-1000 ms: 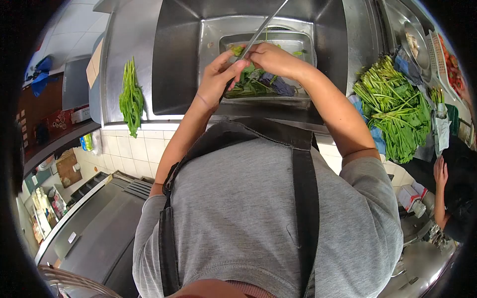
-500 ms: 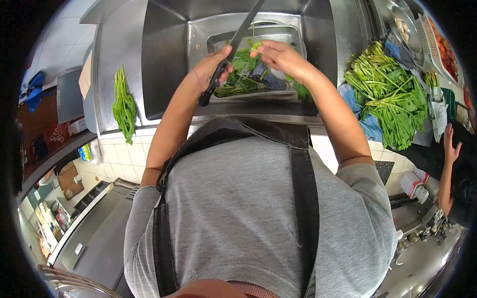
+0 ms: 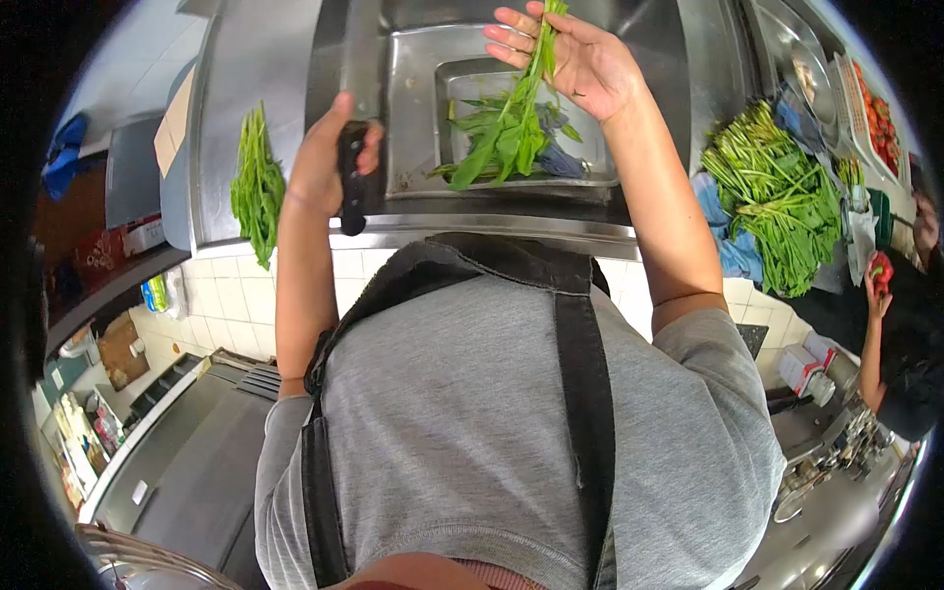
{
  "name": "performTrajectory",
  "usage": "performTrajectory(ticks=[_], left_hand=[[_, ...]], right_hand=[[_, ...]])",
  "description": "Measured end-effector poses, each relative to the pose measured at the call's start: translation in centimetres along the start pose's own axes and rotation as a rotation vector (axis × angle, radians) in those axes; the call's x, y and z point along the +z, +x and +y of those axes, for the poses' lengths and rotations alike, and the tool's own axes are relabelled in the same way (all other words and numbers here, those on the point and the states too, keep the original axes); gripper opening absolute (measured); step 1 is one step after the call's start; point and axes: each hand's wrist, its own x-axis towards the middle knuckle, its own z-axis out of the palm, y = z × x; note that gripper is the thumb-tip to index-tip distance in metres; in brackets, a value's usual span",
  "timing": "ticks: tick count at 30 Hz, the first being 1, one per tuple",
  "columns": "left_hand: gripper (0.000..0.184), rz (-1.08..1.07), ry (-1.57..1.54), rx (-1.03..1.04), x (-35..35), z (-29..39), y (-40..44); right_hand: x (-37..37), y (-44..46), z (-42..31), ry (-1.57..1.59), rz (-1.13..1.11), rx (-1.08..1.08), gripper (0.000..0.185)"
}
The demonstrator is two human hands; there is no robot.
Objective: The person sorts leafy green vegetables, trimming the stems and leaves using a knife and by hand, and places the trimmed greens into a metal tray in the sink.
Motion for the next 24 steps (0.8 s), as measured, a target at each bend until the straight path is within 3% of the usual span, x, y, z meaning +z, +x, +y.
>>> performTrajectory(ticks=[4, 7, 11, 18, 21, 22, 24], left_hand=[[0.051, 0.063, -0.048, 0.152, -5.7, 3.0, -6.8], [0.052, 0.159, -0.076, 0.258, -10.4, 4.0, -11.3], [0.062, 0.394, 0.009, 0.355, -15.6, 5.2, -16.3], [0.059, 0.599, 0.024, 0.458, -23.9, 6.5, -21.7], [0.059, 0.633, 0.03, 0.478, -26.3, 7.0, -22.6], [0.059, 0.638, 0.023, 0.469, -27.1, 7.1, -22.7], [0.059, 0.643, 0.019, 0.449, -28.2, 6.7, -22.5]], right_hand=[[5.3, 2.7, 3.9, 0.1, -0.149, 0.107, 0.024], [10.0, 5.1, 7.3, 0.219, -0.212, 0.222, 0.023], [16.6, 8.5, 12.5, 0.304, -0.244, 0.305, 0.022], [27.9, 13.2, 23.4, 0.228, -0.153, 0.326, 0.022], [28.8, 15.3, 28.0, 0.097, -0.063, 0.337, 0.025], [25.5, 18.7, 31.2, 0.127, -0.264, 0.339, 0.026], [20.6, 22.8, 34.0, -0.059, -0.252, 0.376, 0.027]])
